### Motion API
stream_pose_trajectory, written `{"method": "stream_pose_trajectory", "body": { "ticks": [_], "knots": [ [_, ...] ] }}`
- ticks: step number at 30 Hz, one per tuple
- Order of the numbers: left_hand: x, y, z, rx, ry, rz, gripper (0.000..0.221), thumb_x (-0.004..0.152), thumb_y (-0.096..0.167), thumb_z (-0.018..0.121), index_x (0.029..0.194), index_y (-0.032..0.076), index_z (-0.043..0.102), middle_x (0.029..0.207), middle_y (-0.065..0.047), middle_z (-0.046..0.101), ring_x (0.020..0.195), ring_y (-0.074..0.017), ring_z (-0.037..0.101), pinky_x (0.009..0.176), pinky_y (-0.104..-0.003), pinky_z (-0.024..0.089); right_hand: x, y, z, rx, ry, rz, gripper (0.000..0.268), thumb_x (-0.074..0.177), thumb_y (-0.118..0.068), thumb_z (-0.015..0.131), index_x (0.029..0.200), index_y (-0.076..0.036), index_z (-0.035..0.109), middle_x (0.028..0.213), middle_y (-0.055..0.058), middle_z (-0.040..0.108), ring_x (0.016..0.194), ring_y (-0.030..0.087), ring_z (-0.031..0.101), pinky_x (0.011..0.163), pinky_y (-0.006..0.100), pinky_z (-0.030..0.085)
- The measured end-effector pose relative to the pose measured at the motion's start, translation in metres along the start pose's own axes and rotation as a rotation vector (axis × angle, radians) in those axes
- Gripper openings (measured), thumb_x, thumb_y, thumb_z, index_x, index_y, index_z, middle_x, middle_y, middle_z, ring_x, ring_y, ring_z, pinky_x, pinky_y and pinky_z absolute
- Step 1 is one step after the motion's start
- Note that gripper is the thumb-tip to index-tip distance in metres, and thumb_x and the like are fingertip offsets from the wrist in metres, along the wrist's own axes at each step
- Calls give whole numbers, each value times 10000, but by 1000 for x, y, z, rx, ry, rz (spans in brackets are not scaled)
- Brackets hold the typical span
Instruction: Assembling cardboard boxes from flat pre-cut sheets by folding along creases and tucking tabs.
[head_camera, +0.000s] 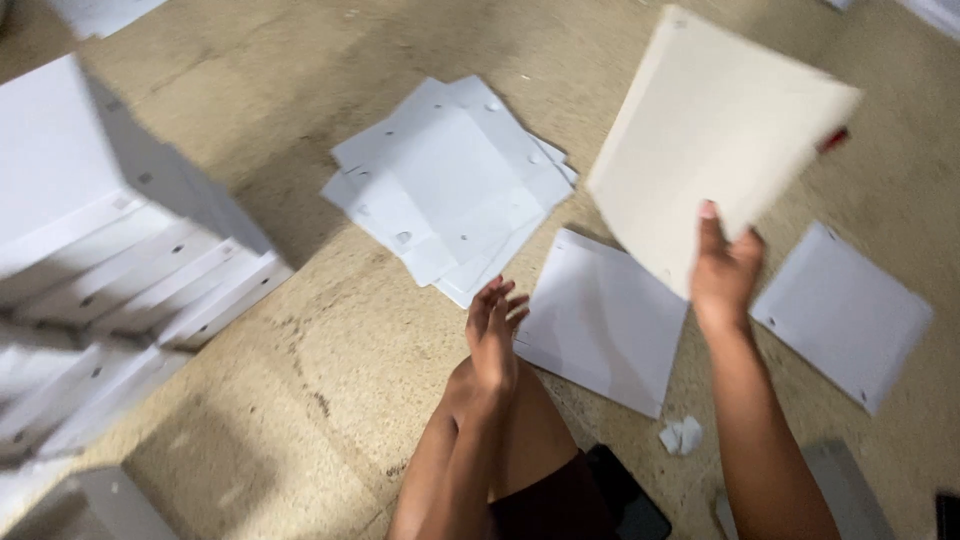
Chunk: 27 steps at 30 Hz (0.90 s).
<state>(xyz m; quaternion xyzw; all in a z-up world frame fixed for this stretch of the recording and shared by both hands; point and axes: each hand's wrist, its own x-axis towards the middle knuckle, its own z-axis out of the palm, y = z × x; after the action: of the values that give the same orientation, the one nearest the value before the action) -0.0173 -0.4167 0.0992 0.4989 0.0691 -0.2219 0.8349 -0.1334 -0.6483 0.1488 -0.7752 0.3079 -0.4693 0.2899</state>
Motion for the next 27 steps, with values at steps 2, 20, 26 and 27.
{"method": "stream_pose_trajectory", "body": {
  "ticks": [2,20,26,27],
  "knots": [
    [-25,44,-44,460,-320,75,458,973,143,488,1406,0,444,1363,-179,578,1160,-282,623,971,-399,542,3,-77,-16,459,-145,539,283,1065,-324,596,965,-77,502,888,25,478,835,148,622,925,259,624],
    [-97,172,-346,1732,-102,44,1092,711,291,905,1600,296,271,1589,-143,272,1454,-382,275,1174,-590,235,-265,-128,232,-33,-1146,444,540,943,-605,606,924,-79,726,794,79,663,811,222,653,718,407,508],
    [-81,141,-373,1965,-173,-55,1496,423,427,1027,1619,197,159,1516,-219,306,1323,-387,432,957,-518,560,-280,-88,262,-78,-1169,565,610,850,-548,666,1274,-110,666,1136,164,689,1130,351,637,927,496,479],
    [-73,122,-385,1953,-171,-64,1496,423,427,1027,1619,197,159,1516,-219,306,1323,-387,432,957,-518,560,-280,-90,262,-90,-1178,562,610,850,-548,666,1274,-110,666,1136,164,689,1130,351,637,927,496,479]
  ]
}}
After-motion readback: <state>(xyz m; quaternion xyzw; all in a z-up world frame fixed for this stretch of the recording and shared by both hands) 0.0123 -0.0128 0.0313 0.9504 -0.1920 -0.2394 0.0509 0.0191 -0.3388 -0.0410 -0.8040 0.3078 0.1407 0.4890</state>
